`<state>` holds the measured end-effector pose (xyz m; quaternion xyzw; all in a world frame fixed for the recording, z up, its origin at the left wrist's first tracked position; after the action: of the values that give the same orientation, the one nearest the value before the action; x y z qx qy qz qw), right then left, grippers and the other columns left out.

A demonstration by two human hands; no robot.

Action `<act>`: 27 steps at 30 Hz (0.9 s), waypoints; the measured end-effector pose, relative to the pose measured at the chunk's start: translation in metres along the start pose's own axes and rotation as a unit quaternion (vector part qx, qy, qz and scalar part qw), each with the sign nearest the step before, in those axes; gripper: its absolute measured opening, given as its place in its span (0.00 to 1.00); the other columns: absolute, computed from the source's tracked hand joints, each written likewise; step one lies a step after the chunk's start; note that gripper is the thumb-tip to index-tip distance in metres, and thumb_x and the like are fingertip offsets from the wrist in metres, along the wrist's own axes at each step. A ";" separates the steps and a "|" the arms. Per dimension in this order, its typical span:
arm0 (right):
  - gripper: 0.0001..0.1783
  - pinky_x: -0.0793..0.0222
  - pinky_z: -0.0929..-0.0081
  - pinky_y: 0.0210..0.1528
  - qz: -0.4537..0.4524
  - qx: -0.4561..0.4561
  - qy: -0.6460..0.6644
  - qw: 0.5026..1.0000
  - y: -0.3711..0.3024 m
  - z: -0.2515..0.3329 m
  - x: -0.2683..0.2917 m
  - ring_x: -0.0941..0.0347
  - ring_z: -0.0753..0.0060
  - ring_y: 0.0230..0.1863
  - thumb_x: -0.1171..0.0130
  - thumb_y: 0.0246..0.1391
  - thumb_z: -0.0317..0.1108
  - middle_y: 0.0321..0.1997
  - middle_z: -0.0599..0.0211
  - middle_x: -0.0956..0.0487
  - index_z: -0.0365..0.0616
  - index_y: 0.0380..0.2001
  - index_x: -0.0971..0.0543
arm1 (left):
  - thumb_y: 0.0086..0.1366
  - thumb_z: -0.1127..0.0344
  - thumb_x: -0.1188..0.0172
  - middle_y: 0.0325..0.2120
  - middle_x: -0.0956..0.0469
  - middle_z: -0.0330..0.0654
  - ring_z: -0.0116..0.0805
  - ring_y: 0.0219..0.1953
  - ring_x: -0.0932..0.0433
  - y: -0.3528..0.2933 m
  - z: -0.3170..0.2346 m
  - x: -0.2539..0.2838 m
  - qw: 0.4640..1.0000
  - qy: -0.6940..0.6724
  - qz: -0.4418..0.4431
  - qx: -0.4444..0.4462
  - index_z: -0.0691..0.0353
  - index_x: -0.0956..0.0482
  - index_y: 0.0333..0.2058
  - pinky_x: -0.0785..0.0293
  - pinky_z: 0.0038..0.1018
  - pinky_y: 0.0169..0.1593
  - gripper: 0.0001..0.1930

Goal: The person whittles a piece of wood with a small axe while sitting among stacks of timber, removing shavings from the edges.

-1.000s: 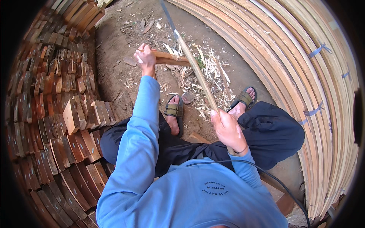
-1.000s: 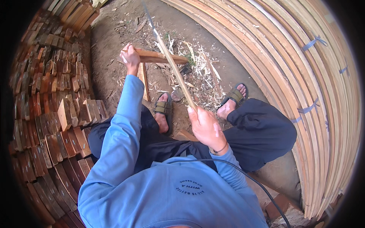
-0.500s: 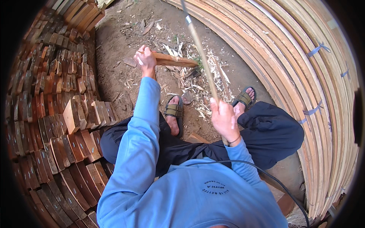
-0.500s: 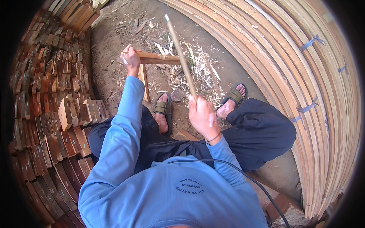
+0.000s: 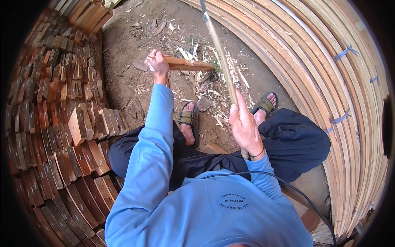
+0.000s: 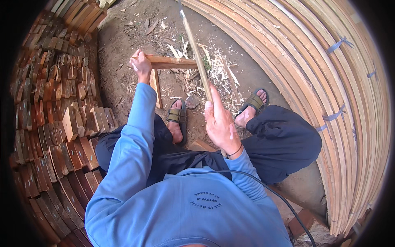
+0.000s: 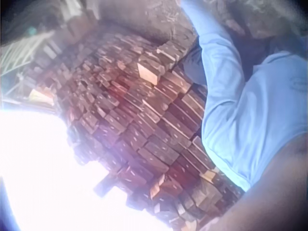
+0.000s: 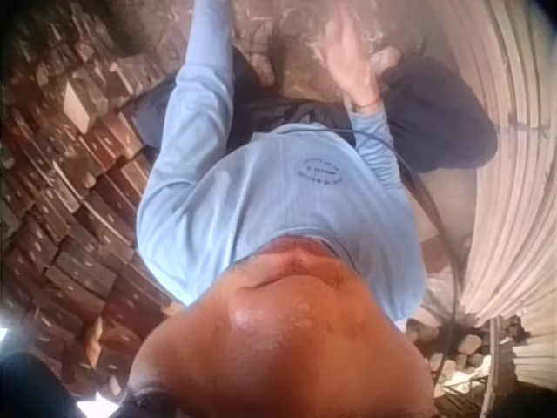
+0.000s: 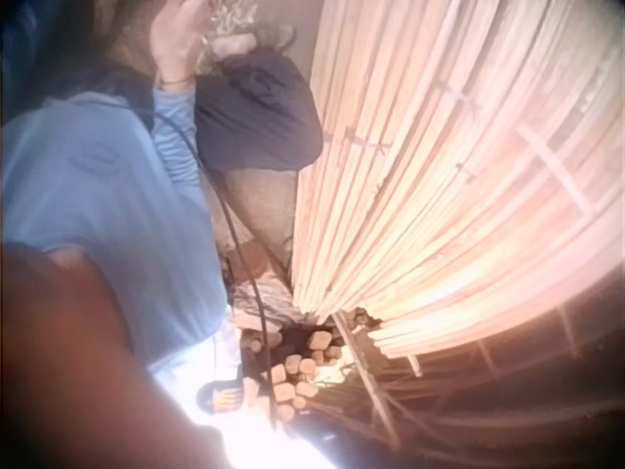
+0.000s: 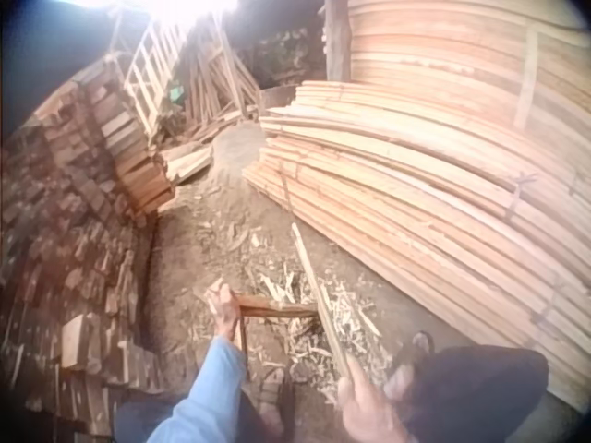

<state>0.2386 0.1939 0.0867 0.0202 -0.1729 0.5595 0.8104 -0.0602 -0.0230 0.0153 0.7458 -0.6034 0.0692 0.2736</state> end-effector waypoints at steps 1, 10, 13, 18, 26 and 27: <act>0.16 0.30 0.48 0.36 0.019 -0.027 -0.008 0.999 0.002 -0.009 -0.004 0.22 0.35 0.34 0.57 0.71 0.37 0.27 0.42 0.22 0.37 0.47 0.26 | 0.56 0.65 0.55 0.16 0.20 0.54 0.48 0.22 0.20 -0.002 -0.001 0.001 1.000 0.015 -0.002 -0.007 0.70 0.29 0.17 0.27 0.40 0.33 0.15; 0.21 0.33 0.44 0.33 0.051 -0.008 -0.168 0.984 0.005 -0.071 -0.016 0.25 0.34 0.29 0.57 0.70 0.42 0.22 0.41 0.24 0.33 0.35 0.26 | 0.57 0.66 0.56 0.15 0.23 0.56 0.47 0.21 0.19 -0.002 0.001 -0.001 1.000 -0.006 0.003 -0.020 0.69 0.32 0.16 0.27 0.39 0.30 0.14; 0.21 0.33 0.43 0.33 0.021 -0.033 -0.105 0.994 0.006 -0.030 0.000 0.26 0.34 0.28 0.57 0.70 0.42 0.19 0.40 0.26 0.33 0.33 0.26 | 0.56 0.67 0.56 0.14 0.23 0.55 0.48 0.21 0.18 -0.004 -0.001 0.002 1.000 0.003 -0.006 -0.029 0.69 0.32 0.16 0.27 0.39 0.29 0.14; 0.20 0.32 0.43 0.31 0.124 0.002 -0.237 0.963 -0.008 -0.118 -0.043 0.25 0.35 0.28 0.55 0.69 0.40 0.19 0.39 0.26 0.33 0.31 0.25 | 0.55 0.65 0.56 0.15 0.22 0.55 0.49 0.21 0.20 -0.008 -0.018 -0.003 0.999 0.011 0.004 -0.030 0.69 0.31 0.16 0.27 0.39 0.29 0.14; 0.18 0.34 0.44 0.27 -0.021 0.004 -0.142 0.990 0.000 -0.018 0.007 0.26 0.35 0.24 0.53 0.69 0.40 0.19 0.41 0.26 0.35 0.32 0.27 | 0.55 0.66 0.55 0.15 0.22 0.56 0.51 0.20 0.20 -0.005 -0.002 -0.003 1.000 -0.003 -0.005 -0.027 0.69 0.31 0.16 0.27 0.41 0.30 0.14; 0.16 0.34 0.45 0.27 -0.004 -0.014 -0.125 0.992 -0.003 -0.033 -0.004 0.25 0.35 0.25 0.53 0.68 0.39 0.19 0.40 0.26 0.36 0.33 0.27 | 0.55 0.66 0.55 0.15 0.22 0.56 0.51 0.20 0.20 -0.004 -0.003 -0.004 1.000 -0.001 -0.004 -0.030 0.69 0.31 0.16 0.27 0.41 0.30 0.14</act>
<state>0.2487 0.1965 0.0553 0.0790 -0.2803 0.5468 0.7850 -0.0565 -0.0176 0.0148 0.7395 -0.6027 0.0492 0.2956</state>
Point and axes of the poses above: each hand's wrist, its own y-axis towards the middle knuckle, its own x-axis out of the back of the hand, z = x × y, the point moved 7 cm from there along y, towards the middle knuckle
